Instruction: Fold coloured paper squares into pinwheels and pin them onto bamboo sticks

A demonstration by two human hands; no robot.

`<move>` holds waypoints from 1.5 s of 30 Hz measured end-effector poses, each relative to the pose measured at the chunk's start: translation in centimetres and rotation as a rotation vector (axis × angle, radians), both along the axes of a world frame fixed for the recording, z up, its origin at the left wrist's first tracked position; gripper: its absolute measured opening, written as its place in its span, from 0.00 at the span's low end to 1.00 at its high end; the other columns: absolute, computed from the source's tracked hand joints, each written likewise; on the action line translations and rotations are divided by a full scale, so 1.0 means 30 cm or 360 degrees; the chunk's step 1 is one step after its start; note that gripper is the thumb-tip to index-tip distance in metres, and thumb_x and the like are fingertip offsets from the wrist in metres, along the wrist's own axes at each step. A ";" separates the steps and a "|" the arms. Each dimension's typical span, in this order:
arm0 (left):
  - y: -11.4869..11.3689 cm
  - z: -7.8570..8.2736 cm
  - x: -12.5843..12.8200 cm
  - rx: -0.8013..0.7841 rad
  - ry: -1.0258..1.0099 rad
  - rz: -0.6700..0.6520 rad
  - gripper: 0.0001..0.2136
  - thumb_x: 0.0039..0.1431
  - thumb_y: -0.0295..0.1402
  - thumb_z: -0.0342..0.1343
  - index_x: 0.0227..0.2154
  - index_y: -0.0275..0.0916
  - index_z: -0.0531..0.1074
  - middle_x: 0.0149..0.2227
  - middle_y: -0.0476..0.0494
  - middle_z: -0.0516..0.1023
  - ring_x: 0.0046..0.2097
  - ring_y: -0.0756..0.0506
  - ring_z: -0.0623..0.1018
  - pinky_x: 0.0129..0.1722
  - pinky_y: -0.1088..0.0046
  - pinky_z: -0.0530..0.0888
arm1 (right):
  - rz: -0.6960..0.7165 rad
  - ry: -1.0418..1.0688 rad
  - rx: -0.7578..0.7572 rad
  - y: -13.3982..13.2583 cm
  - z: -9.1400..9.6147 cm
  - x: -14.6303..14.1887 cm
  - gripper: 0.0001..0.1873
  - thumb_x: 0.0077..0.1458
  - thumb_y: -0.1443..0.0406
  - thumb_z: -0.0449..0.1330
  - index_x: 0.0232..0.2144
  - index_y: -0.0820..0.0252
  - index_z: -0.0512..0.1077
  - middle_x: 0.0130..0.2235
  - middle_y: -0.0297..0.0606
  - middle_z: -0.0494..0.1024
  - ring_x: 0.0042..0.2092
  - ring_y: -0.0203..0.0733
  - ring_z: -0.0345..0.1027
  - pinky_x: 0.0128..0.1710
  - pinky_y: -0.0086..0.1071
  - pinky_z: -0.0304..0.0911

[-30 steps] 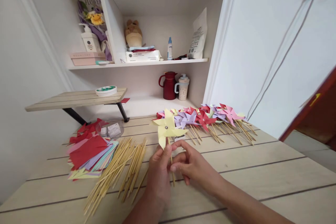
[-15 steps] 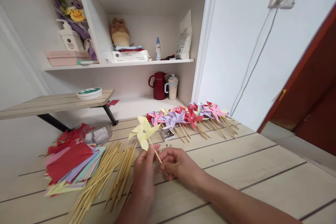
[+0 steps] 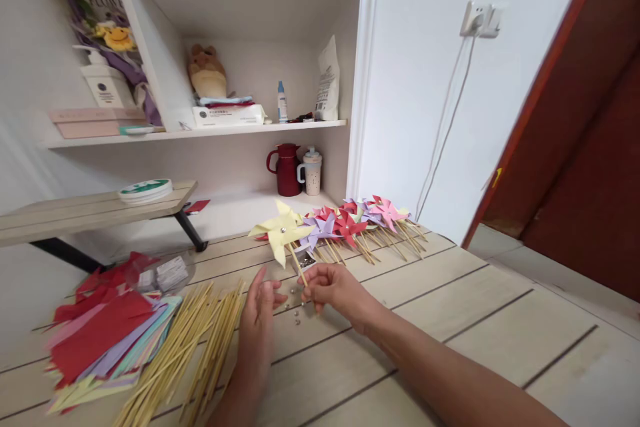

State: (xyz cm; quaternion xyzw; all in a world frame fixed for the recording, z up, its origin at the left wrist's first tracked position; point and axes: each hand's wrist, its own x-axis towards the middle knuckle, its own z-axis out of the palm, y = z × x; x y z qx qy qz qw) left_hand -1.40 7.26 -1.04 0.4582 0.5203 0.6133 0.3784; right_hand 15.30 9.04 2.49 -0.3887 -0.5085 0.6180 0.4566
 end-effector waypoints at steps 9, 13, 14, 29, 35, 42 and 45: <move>0.012 -0.020 -0.025 0.0141 0.0435 0.0134 0.31 0.60 0.58 0.45 0.44 0.35 0.77 0.29 0.44 0.76 0.29 0.44 0.76 0.34 0.65 0.73 | -0.0459 -0.0256 0.0283 0.091 0.142 0.306 0.10 0.40 0.64 0.70 0.27 0.61 0.75 0.26 0.35 0.78 0.25 0.34 0.66 0.28 0.31 0.64; 0.004 -0.015 -0.017 0.0229 0.0539 0.0094 0.29 0.59 0.57 0.46 0.40 0.35 0.78 0.26 0.46 0.75 0.26 0.45 0.75 0.30 0.69 0.73 | -0.0639 -0.0589 0.0237 0.102 0.109 0.468 0.08 0.42 0.64 0.68 0.28 0.61 0.75 0.27 0.36 0.80 0.25 0.34 0.67 0.28 0.31 0.65; 0.002 -0.014 -0.016 0.0245 0.0558 0.0095 0.28 0.59 0.56 0.47 0.40 0.36 0.79 0.26 0.46 0.75 0.26 0.46 0.74 0.29 0.69 0.73 | -0.0659 -0.0638 0.0212 0.102 0.090 0.500 0.08 0.43 0.65 0.68 0.27 0.61 0.75 0.27 0.37 0.80 0.24 0.34 0.67 0.27 0.30 0.65; -0.003 -0.011 -0.016 0.0303 0.0677 0.0147 0.25 0.60 0.54 0.47 0.38 0.37 0.79 0.22 0.49 0.74 0.22 0.47 0.72 0.26 0.72 0.71 | -0.0808 -0.1197 0.0093 0.206 -0.084 0.608 0.01 0.45 0.69 0.62 0.23 0.61 0.74 0.25 0.36 0.81 0.19 0.32 0.67 0.20 0.25 0.59; -0.002 -0.004 -0.018 0.0189 0.0621 0.0162 0.27 0.58 0.56 0.48 0.38 0.37 0.79 0.22 0.49 0.74 0.23 0.47 0.73 0.26 0.71 0.71 | -0.0997 -0.1436 0.0104 0.211 -0.121 0.603 0.04 0.47 0.68 0.61 0.26 0.59 0.77 0.24 0.34 0.80 0.22 0.36 0.70 0.24 0.27 0.59; 0.002 0.004 -0.022 0.0115 0.0593 0.0193 0.27 0.57 0.56 0.48 0.38 0.36 0.79 0.22 0.49 0.73 0.23 0.47 0.72 0.26 0.70 0.71 | -0.1172 -0.1538 0.0219 0.192 -0.163 0.592 0.20 0.51 0.63 0.61 0.48 0.55 0.75 0.36 0.36 0.83 0.30 0.40 0.73 0.31 0.31 0.60; 0.001 0.007 -0.020 0.0115 0.0597 0.0187 0.27 0.57 0.56 0.48 0.38 0.36 0.79 0.22 0.49 0.73 0.23 0.47 0.72 0.26 0.71 0.71 | -0.1235 -0.1536 0.0293 0.178 -0.165 0.591 0.23 0.54 0.60 0.60 0.52 0.54 0.71 0.41 0.37 0.82 0.36 0.43 0.73 0.35 0.33 0.62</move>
